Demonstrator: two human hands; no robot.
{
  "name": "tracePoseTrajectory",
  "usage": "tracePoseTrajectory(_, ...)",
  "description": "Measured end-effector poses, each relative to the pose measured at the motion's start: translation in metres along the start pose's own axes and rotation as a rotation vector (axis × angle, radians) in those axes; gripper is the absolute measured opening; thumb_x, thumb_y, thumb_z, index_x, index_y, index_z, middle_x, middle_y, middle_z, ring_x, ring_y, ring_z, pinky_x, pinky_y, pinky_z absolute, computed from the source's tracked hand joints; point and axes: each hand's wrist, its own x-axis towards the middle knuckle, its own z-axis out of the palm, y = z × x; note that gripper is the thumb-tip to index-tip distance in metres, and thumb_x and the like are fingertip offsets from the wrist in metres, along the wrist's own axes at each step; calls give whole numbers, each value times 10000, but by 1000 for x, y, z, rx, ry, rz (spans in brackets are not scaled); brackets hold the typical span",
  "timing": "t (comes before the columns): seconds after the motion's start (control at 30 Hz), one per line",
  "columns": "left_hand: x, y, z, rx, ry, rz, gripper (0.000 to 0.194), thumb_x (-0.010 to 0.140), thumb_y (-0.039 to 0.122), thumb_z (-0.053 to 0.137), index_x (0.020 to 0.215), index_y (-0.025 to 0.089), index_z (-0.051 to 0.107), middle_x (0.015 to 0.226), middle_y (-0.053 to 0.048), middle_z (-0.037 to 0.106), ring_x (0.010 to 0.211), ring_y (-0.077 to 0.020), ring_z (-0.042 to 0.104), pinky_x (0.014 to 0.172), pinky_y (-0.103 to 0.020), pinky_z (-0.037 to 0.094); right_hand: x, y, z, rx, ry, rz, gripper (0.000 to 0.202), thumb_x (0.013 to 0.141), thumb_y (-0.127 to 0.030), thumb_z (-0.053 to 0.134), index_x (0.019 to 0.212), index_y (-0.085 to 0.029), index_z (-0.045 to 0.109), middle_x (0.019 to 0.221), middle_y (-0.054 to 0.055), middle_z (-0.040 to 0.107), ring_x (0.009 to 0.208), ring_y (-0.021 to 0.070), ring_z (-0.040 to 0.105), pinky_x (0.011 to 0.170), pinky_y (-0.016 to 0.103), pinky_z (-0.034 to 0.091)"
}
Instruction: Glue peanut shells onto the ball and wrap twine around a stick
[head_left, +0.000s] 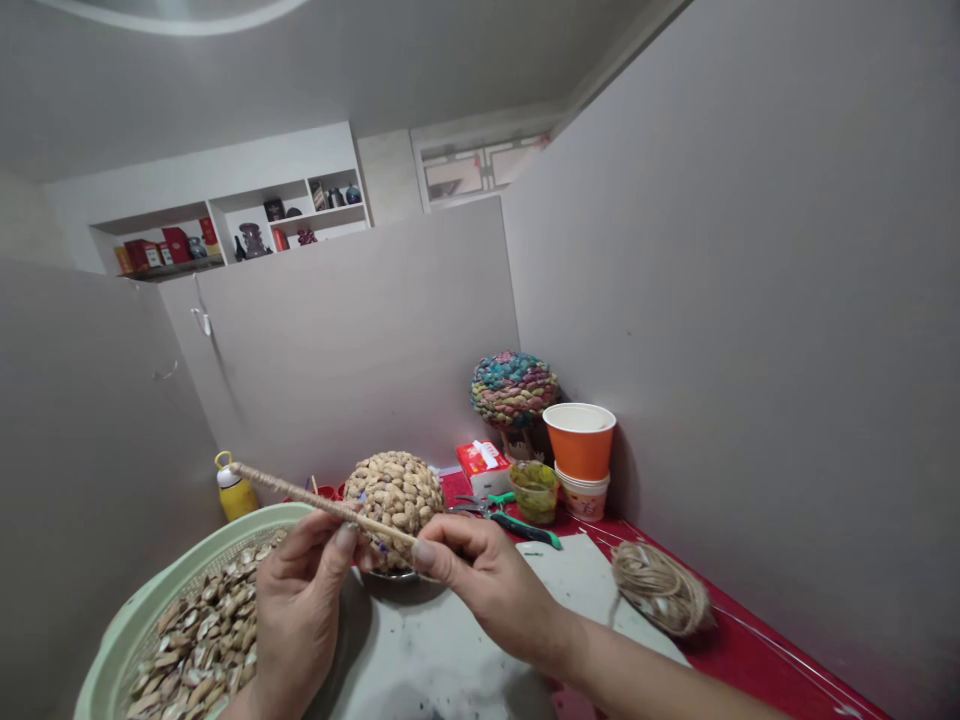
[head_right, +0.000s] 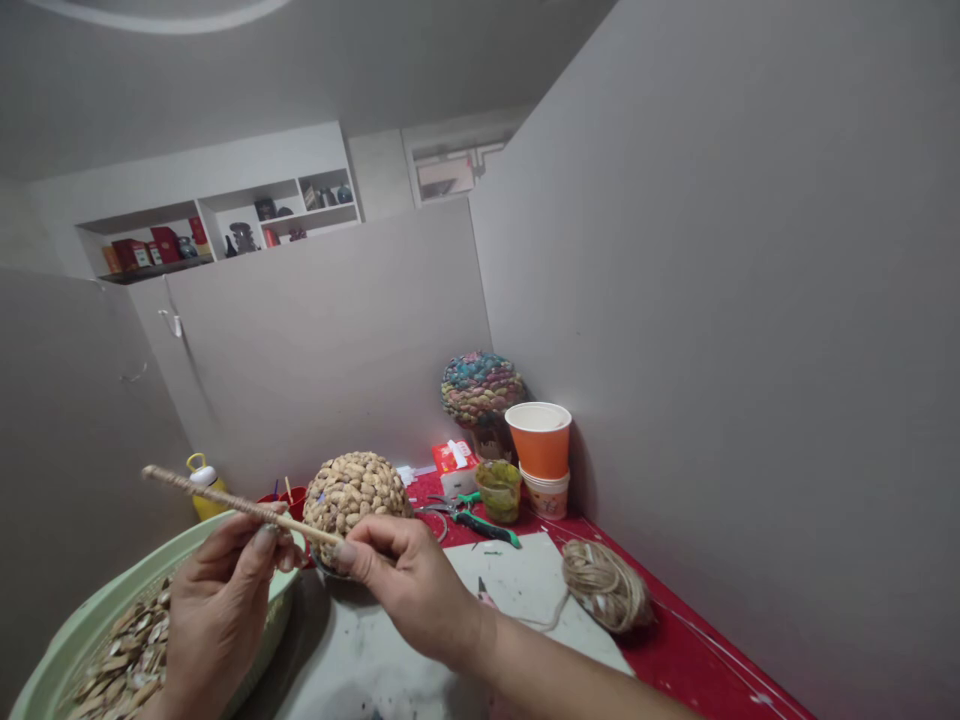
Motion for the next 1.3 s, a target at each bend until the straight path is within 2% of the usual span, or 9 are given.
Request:
tracePoseTrajectory(0.13,0,0,1,12,-35,25,137,759,243,753,892,209,752,682,-8,710,592,-130,617,594,-234,533,2,-1,-2,58,-62,24,469,883,-548,554,645,-146,597,538,-42,407,522,92,339,489,235,252)
tracePoseTrajectory(0.3,-1,2,0,34,-91,39,125,810,232,708,929,220,743,680,1,700,610,-121,610,611,-219,520,4,6,-5,568,-332,344,436,824,-548,635,645,-159,551,417,-126,240,367,48,121,365,214,94)
tracePoseTrajectory(0.4,-2,2,-1,35,-114,37,128,828,227,689,948,221,734,678,7,689,613,-115,601,617,-214,512,5,8,-6,667,-439,455,423,833,-536,629,650,-168,525,419,-138,211,365,45,82,361,210,64)
tracePoseTrajectory(0.47,-1,1,-2,45,-108,29,121,832,233,685,942,210,729,678,5,683,616,-113,595,619,-210,507,4,8,-5,529,-353,367,418,844,-539,617,684,-160,543,447,-122,262,383,50,137,376,211,104)
tracePoseTrajectory(0.6,0,-2,-1,55,-78,22,117,823,255,695,917,192,726,666,1,677,612,-117,592,609,-214,506,1,5,1,77,-66,43,365,870,-476,616,718,-149,559,612,-48,414,566,87,341,510,226,260)
tracePoseTrajectory(0.7,1,-3,-1,41,-57,24,132,798,250,721,918,196,730,665,-1,689,605,-121,601,605,-221,512,0,1,3,-13,-21,-1,403,901,-487,555,678,-151,558,610,-34,416,592,106,353,537,245,275)
tracePoseTrajectory(0.93,0,-5,-5,60,-65,42,140,804,238,713,939,204,729,705,-2,698,626,-131,606,617,-242,518,1,-3,-2,117,-119,65,480,882,-561,549,632,-151,556,519,-51,397,486,77,308,460,230,224)
tracePoseTrajectory(1.2,-2,-3,-4,110,-112,43,118,837,246,678,931,189,723,689,-1,672,626,-124,589,615,-226,500,4,4,-7,681,-453,461,441,831,-536,632,618,-178,488,409,-131,239,346,38,105,345,204,64)
tracePoseTrajectory(1.3,-2,-3,-2,88,-106,22,108,833,253,683,917,196,721,682,2,677,615,-119,594,616,-219,503,5,3,-8,579,-441,422,444,849,-555,598,642,-174,506,420,-128,235,361,47,117,353,208,82)
